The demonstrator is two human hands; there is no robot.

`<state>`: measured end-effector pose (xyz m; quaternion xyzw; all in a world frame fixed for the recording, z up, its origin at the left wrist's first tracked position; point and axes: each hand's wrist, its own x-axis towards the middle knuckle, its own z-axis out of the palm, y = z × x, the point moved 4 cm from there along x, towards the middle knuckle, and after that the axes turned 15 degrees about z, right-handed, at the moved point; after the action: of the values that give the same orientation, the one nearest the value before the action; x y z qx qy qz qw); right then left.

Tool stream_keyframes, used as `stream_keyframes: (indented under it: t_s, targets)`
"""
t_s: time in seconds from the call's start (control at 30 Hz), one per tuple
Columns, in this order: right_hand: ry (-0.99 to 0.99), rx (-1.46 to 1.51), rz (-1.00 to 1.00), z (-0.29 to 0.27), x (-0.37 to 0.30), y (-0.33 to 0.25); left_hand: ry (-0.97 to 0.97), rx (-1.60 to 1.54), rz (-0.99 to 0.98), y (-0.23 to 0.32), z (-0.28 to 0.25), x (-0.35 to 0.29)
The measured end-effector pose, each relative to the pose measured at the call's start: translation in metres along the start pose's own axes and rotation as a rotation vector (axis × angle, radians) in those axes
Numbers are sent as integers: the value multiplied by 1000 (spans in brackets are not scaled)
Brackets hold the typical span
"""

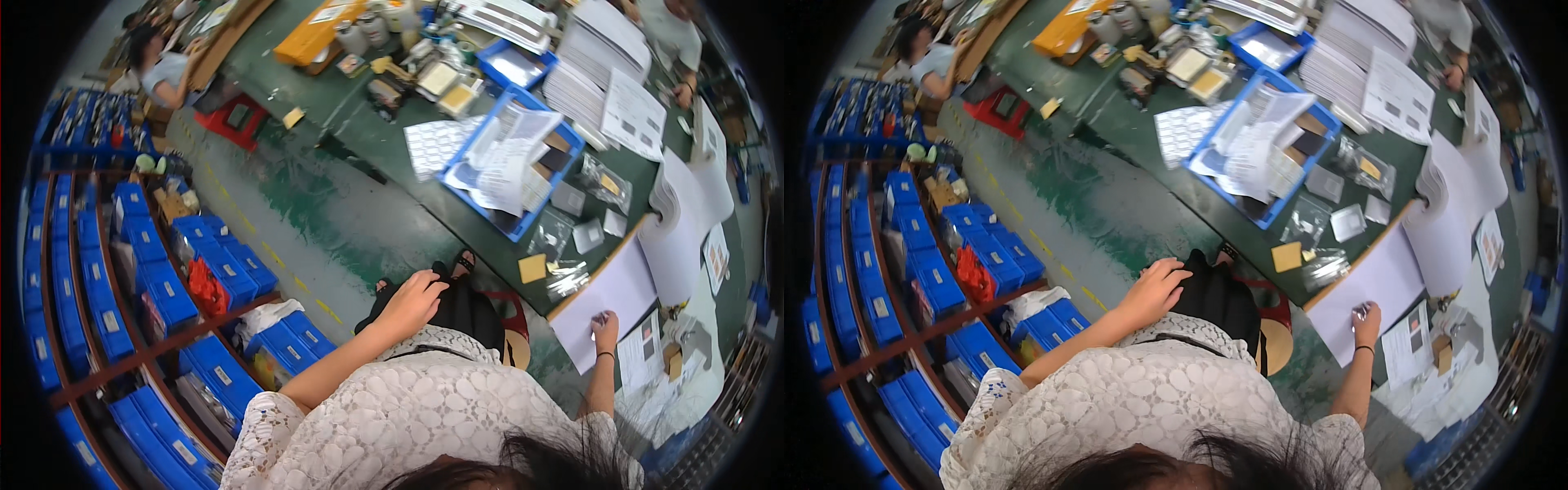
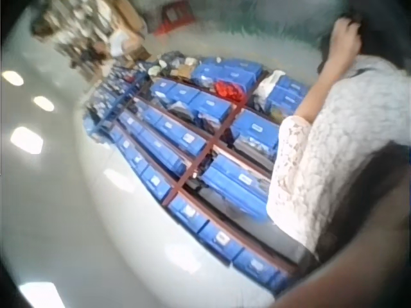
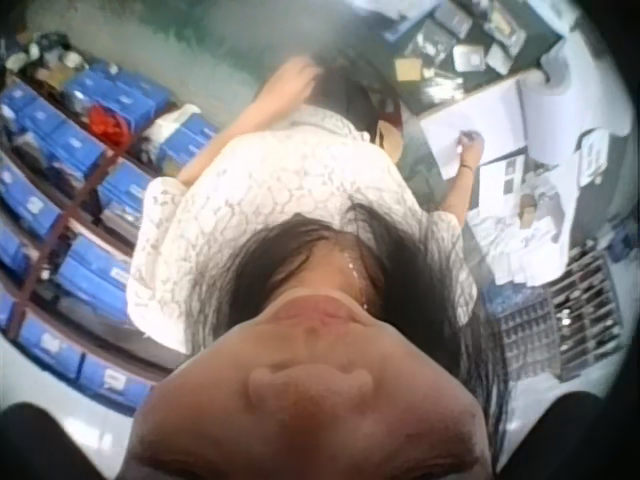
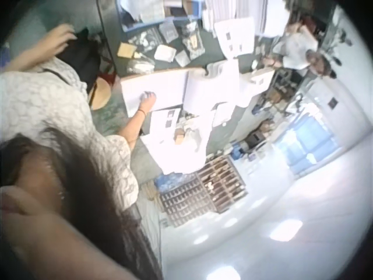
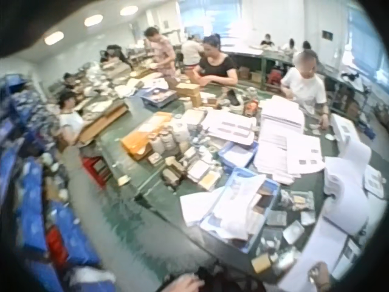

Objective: Inspecting, cleaning, and packaging small engraved metal nameplates at a workstation.

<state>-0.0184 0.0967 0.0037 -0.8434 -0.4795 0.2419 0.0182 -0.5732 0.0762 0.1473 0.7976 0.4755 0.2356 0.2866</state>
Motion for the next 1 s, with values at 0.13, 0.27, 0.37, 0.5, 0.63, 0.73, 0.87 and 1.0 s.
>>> stream_keyframes:
  t_s: [0.13,0.27,0.37,0.5,0.63,0.73,0.87,1.0]
  targets:
    - [109,-153,59,5,-2,-29,76,48,-158,-37,-17,-80]
    - [358,-17,-336,22,-81,-172,-11,69,-302,-71,-8,-187]
    - [178,28,-494,86,-147,-274,107,91,-340,-80,-39,-263]
    - [-535,50,-550,224,-245,-393,346,162,-512,-104,-74,-371]
    - [-809,-491,-680,319,-338,-483,633,92,-729,-103,-113,-482]
    - [-1008,-726,-826,365,-383,-533,729,81,-844,-95,-135,-535]
    - [-1018,-931,-806,412,-380,-579,597,-69,-1319,-116,-117,-572]
    - [-1067,-978,-643,500,-302,-618,441,-449,-1256,-192,-65,-567]
